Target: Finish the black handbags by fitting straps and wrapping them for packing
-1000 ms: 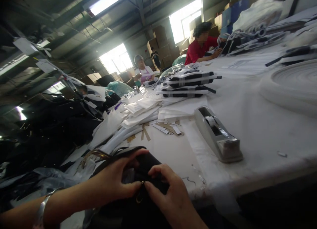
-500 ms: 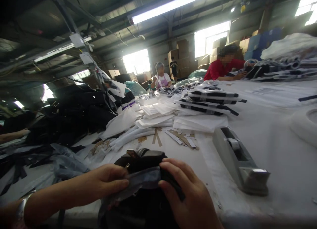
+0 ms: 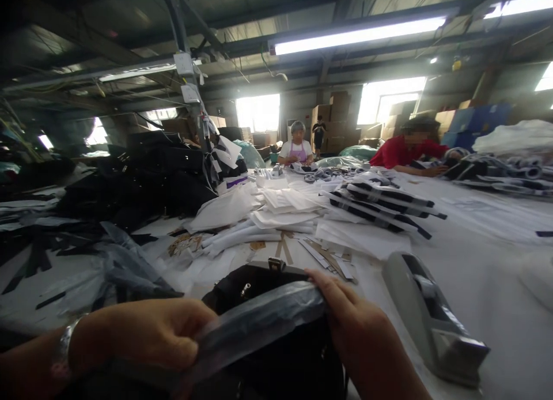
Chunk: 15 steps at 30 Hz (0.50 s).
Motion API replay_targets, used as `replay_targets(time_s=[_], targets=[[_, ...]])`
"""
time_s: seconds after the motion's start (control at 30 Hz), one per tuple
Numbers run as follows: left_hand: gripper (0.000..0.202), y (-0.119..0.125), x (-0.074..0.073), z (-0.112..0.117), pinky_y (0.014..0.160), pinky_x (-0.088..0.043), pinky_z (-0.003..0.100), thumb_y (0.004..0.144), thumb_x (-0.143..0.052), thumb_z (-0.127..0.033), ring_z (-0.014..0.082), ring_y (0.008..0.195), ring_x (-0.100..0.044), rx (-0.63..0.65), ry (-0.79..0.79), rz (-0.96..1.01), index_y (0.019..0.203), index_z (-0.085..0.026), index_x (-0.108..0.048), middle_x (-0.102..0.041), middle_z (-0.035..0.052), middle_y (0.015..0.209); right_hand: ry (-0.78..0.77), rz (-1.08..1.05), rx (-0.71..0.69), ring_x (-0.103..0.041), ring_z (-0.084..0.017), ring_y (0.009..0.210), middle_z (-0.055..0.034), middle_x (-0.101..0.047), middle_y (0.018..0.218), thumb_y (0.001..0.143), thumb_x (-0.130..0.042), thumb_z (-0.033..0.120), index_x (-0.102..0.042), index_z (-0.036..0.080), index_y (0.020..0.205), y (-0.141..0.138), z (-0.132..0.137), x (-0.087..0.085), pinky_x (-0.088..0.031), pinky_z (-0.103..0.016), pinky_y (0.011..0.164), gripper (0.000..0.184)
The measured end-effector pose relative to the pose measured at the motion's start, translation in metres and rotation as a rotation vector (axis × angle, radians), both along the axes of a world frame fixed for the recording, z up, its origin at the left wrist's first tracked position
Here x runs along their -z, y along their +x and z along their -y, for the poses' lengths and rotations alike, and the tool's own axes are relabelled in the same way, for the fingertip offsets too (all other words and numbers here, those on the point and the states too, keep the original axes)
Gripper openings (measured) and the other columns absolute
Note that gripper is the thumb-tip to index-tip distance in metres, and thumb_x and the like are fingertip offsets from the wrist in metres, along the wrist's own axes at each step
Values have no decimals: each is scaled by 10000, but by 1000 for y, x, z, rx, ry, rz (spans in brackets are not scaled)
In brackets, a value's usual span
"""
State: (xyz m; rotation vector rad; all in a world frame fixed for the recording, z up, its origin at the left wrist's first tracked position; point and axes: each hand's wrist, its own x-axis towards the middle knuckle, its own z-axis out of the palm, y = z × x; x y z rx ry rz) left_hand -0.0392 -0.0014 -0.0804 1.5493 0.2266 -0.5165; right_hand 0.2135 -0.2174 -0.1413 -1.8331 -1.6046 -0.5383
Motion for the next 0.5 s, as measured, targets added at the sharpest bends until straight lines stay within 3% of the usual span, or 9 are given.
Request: replay_targets(time_s=[0.1, 0.17, 0.23, 0.33, 0.4, 0.5], targets=[[460, -25, 6, -23, 472, -410, 187, 739, -750, -599, 102, 452, -513, -48, 10, -42, 807, -159, -633, -587, -26, 560, -30, 30, 25, -736, -214, 1001, -36, -726, 1205, 904, -431, 105, -544, 272, 1359, 8, 8, -7, -626, -288, 839, 498], [424, -34, -6, -32, 451, -370, 161, 812, -694, -573, 72, 442, -449, -187, 141, 23, 772, -165, -588, -545, -43, 559, -59, 78, 6, -710, -240, 1067, -45, -687, 1279, 931, -472, 205, -476, 270, 1420, 4, 13, -18, -631, -316, 843, 494], [402, -34, -29, -32, 425, -306, 145, 863, -653, -541, 55, 441, -382, -290, 276, 101, 756, -169, -544, -506, -58, 565, -53, 135, -27, -629, -293, 1201, -70, -571, 1425, 934, -523, 369, -383, 254, 1491, -8, 15, -36, -620, -365, 885, 586], [361, -18, -72, -14, 430, -292, 149, 875, -653, -501, 54, 467, -379, -244, 425, 207, 782, -163, -567, -539, -47, 608, 3, 187, -112, -501, -350, 1330, -64, -406, 1555, 918, -508, 524, -300, 265, 1537, -36, 6, -75, -585, -417, 945, 703], [316, -3, -96, 3, 440, -317, 143, 897, -642, -456, 58, 501, -436, -172, 488, 299, 793, -161, -592, -579, -33, 645, 13, 187, -159, -544, -342, 1293, -58, -457, 1524, 929, -500, 518, -329, 293, 1524, -53, -8, -103, -580, -416, 942, 659], [268, 14, -116, 19, 464, -372, 140, 923, -619, -408, 57, 514, -479, -93, 463, 399, 799, -171, -595, -589, -37, 660, -87, 119, -201, -735, -260, 962, -47, -730, 1194, 938, -538, 455, -593, 311, 1322, -60, -23, -132, -616, -309, 764, 414]])
